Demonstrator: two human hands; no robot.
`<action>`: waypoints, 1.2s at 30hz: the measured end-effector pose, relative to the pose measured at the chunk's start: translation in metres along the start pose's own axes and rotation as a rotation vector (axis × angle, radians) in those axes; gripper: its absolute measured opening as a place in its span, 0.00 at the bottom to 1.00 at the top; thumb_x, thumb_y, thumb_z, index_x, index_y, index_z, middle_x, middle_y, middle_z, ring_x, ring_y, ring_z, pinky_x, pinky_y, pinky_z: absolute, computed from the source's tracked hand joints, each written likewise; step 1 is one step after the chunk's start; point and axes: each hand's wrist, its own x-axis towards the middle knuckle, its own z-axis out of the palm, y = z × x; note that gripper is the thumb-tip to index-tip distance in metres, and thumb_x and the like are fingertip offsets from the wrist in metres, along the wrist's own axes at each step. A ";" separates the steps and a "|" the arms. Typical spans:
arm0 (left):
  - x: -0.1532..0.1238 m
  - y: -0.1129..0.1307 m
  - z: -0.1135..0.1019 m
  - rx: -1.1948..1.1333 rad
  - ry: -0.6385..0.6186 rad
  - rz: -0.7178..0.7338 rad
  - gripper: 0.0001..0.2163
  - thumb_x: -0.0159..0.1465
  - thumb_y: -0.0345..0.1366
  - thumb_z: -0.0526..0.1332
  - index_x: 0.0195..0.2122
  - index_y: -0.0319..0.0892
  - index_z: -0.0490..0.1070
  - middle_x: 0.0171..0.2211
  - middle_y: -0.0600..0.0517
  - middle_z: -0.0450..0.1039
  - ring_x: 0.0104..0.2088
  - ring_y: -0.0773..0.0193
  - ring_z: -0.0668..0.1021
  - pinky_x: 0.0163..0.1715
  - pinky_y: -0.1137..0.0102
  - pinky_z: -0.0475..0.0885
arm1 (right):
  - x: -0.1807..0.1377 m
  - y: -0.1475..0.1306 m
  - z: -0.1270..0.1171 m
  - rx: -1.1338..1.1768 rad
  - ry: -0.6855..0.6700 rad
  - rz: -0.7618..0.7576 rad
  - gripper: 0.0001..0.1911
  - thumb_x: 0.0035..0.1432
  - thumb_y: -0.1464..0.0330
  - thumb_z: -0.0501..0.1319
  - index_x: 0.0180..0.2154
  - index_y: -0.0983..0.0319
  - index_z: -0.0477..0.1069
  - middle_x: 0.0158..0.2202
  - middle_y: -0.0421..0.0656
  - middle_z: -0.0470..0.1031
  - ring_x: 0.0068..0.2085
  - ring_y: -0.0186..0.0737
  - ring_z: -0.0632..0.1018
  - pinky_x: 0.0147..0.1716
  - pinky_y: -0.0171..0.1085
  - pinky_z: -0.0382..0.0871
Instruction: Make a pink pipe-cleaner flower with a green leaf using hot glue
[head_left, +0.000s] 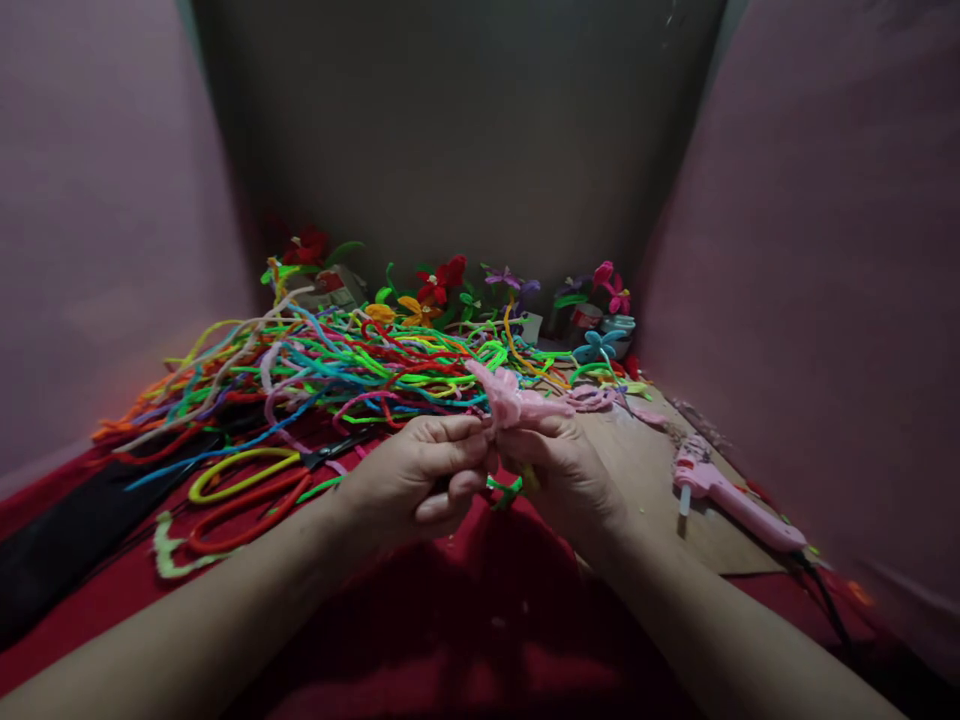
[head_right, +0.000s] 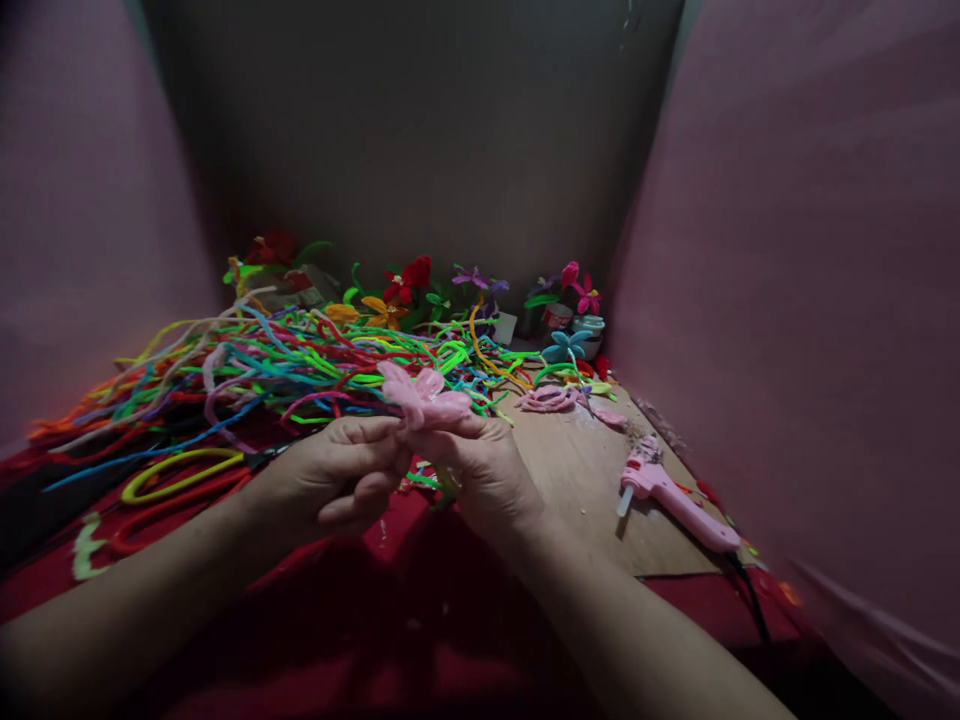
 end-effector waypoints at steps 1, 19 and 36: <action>-0.001 -0.002 -0.003 -0.057 -0.069 -0.031 0.06 0.60 0.36 0.59 0.28 0.40 0.67 0.14 0.60 0.60 0.08 0.80 0.50 0.06 0.82 0.52 | 0.001 0.000 -0.001 0.002 -0.038 0.009 0.05 0.43 0.74 0.65 0.26 0.60 0.78 0.24 0.38 0.73 0.27 0.32 0.70 0.35 0.34 0.66; -0.001 -0.014 0.005 1.079 0.470 0.574 0.05 0.58 0.32 0.58 0.27 0.40 0.69 0.18 0.57 0.63 0.18 0.73 0.65 0.21 0.77 0.59 | 0.006 0.014 -0.001 0.012 0.094 -0.102 0.05 0.44 0.74 0.66 0.26 0.59 0.75 0.27 0.37 0.72 0.30 0.33 0.69 0.35 0.33 0.65; 0.002 -0.009 0.000 -0.145 -0.160 -0.062 0.05 0.60 0.33 0.56 0.28 0.39 0.65 0.14 0.63 0.56 0.07 0.80 0.47 0.06 0.81 0.56 | 0.005 0.018 -0.006 0.222 -0.050 0.142 0.11 0.38 0.69 0.70 0.28 0.62 0.73 0.21 0.35 0.70 0.21 0.27 0.68 0.21 0.28 0.62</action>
